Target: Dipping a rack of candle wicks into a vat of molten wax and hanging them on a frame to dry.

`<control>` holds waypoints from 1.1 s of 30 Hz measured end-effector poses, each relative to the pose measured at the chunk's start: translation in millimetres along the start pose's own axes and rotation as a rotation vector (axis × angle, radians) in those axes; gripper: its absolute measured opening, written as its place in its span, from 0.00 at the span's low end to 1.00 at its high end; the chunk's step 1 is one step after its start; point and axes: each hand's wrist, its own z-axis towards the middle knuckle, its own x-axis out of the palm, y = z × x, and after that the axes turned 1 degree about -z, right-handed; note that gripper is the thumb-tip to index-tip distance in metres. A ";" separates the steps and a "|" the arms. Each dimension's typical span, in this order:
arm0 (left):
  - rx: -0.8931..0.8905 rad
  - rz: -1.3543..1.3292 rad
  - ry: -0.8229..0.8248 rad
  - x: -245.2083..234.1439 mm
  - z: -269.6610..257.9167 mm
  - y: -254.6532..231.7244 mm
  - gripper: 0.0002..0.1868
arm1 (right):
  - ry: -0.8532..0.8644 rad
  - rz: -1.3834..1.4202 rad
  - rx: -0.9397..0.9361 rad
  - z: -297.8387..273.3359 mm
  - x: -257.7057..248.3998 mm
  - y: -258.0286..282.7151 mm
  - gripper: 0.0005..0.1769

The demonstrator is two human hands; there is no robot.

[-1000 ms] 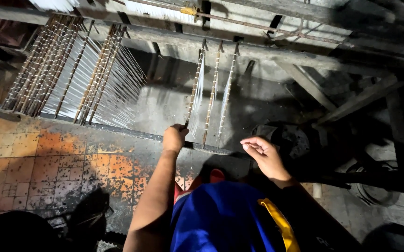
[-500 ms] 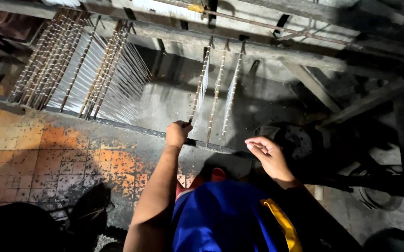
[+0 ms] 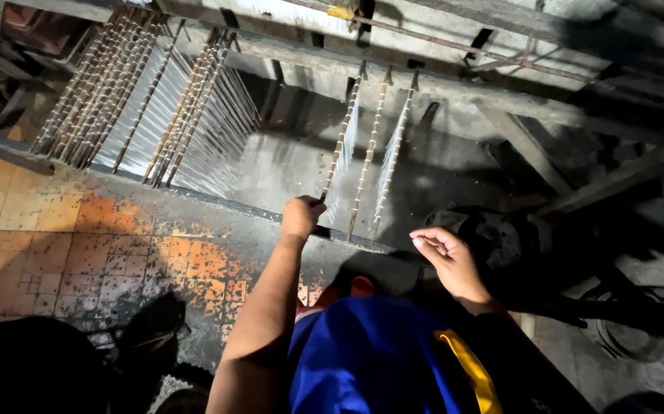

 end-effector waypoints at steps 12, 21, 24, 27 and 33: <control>0.035 0.044 -0.006 5.4 6.8 1.3 0.16 | 0.010 -0.011 0.031 4.6 -4.5 -3.6 0.10; -0.014 0.019 0.027 -2.6 1.3 -3.9 0.20 | 0.005 -0.015 0.030 7.7 -3.3 -11.6 0.10; -0.005 -0.013 0.030 -16.1 -6.3 -8.8 0.18 | 0.008 -0.033 0.003 5.3 -0.8 -4.5 0.10; -0.023 -0.194 -0.021 -27.6 -9.0 -10.9 0.14 | 0.000 -0.024 -0.003 6.1 -2.2 -9.6 0.10; -0.070 -0.163 -0.093 -58.1 11.1 23.1 0.12 | 0.007 -0.028 -0.009 5.0 -2.1 -3.3 0.10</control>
